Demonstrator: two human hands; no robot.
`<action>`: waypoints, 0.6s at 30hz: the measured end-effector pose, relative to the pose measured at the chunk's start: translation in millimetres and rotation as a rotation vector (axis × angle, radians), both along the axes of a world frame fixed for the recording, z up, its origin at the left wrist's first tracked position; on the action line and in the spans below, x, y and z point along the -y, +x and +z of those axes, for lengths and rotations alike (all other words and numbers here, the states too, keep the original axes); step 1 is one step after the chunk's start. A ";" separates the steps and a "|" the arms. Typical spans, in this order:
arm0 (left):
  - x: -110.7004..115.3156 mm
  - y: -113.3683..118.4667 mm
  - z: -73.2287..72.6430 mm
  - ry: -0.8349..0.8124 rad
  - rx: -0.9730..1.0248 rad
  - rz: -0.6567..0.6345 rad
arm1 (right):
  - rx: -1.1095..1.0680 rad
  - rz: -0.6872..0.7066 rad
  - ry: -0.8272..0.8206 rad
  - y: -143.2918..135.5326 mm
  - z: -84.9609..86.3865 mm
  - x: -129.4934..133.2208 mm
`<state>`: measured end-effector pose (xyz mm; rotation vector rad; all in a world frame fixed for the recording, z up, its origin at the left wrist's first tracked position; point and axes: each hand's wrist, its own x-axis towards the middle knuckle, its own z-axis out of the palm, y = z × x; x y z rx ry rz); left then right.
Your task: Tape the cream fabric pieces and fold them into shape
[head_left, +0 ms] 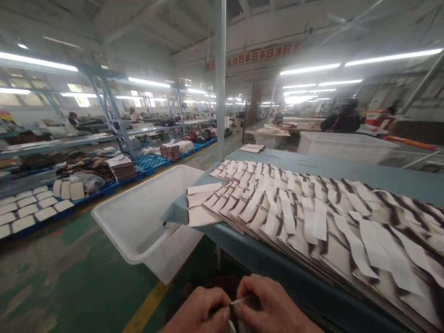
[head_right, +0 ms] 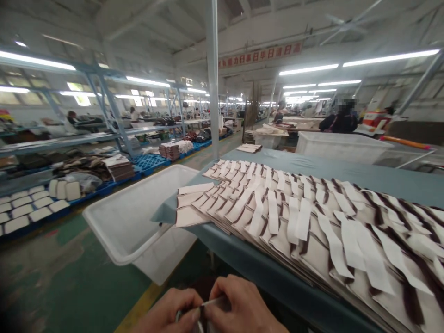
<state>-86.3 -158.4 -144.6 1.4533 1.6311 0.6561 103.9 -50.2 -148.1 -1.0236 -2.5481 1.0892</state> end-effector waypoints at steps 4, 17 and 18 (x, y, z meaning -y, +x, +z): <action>-2.6 -1.0 5.0 0.072 0.008 -0.077 | -0.029 0.052 -0.003 -2.8 9.4 0.0; -4.5 -5.3 -8.4 0.057 0.158 0.006 | 0.007 0.067 -0.029 -9.9 15.2 1.7; -5.1 -6.5 -13.2 0.046 0.162 0.031 | 0.008 0.063 -0.025 -10.8 12.5 1.7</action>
